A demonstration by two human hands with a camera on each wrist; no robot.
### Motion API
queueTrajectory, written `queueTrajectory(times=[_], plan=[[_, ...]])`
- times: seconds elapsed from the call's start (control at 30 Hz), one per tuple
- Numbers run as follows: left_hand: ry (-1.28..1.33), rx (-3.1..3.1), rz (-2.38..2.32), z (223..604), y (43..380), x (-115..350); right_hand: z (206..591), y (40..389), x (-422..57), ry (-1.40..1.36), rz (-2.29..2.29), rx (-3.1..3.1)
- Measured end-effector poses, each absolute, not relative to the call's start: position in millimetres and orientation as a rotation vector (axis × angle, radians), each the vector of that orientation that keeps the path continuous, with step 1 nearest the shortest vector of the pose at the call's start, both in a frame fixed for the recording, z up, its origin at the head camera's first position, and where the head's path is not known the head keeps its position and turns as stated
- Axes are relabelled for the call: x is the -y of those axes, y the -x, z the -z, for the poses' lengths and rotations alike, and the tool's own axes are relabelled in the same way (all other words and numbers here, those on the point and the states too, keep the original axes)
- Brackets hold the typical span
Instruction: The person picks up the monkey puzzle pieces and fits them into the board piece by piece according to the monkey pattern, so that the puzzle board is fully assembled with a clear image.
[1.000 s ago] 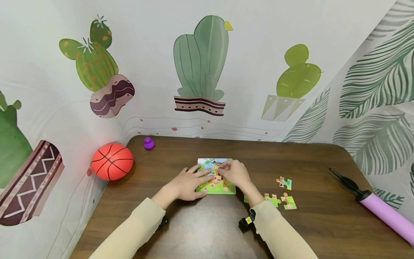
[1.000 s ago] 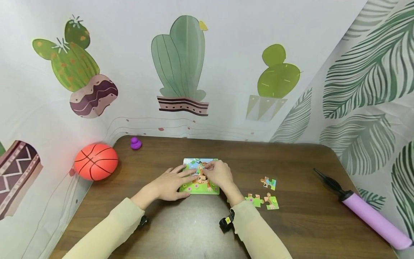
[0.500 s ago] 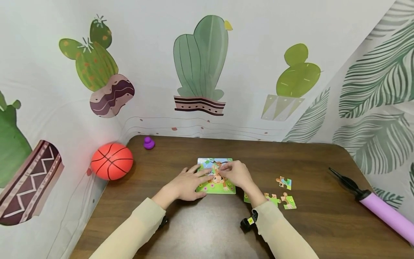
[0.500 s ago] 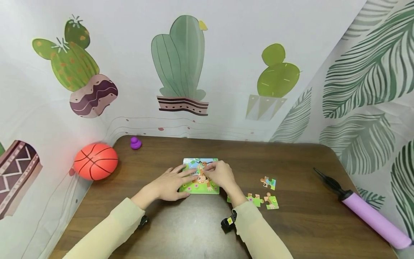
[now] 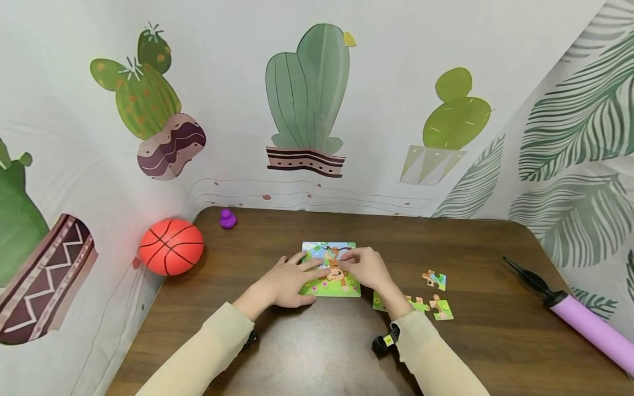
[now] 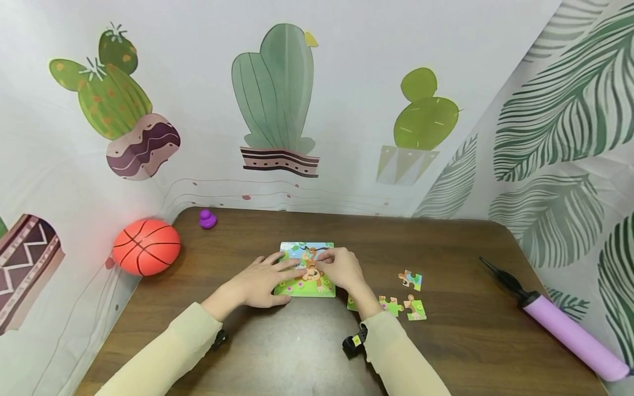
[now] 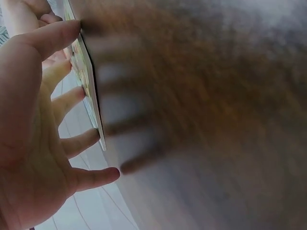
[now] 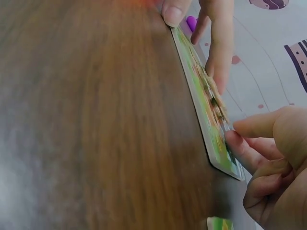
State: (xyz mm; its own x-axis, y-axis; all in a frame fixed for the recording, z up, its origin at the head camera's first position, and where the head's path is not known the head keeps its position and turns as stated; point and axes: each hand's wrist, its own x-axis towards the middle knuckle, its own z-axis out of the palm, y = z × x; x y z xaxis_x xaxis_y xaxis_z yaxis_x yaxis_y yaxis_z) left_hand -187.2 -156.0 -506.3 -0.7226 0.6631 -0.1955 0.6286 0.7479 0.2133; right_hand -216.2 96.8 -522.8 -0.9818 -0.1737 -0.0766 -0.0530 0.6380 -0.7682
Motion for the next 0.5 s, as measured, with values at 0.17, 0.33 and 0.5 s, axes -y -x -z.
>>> queueTrajectory(times=[0.17,0.33,0.5], plan=[[-1.017,-2.694,-0.142,508,188,155,521,215,-106,0.214,1.282,-2.720],[-1.008,-2.700,-0.092,507,187,152,517,213,-120,0.213,1.277,-2.752],[-1.008,-2.696,-0.095,505,185,149,514,211,-141,0.214,1.267,-2.795]])
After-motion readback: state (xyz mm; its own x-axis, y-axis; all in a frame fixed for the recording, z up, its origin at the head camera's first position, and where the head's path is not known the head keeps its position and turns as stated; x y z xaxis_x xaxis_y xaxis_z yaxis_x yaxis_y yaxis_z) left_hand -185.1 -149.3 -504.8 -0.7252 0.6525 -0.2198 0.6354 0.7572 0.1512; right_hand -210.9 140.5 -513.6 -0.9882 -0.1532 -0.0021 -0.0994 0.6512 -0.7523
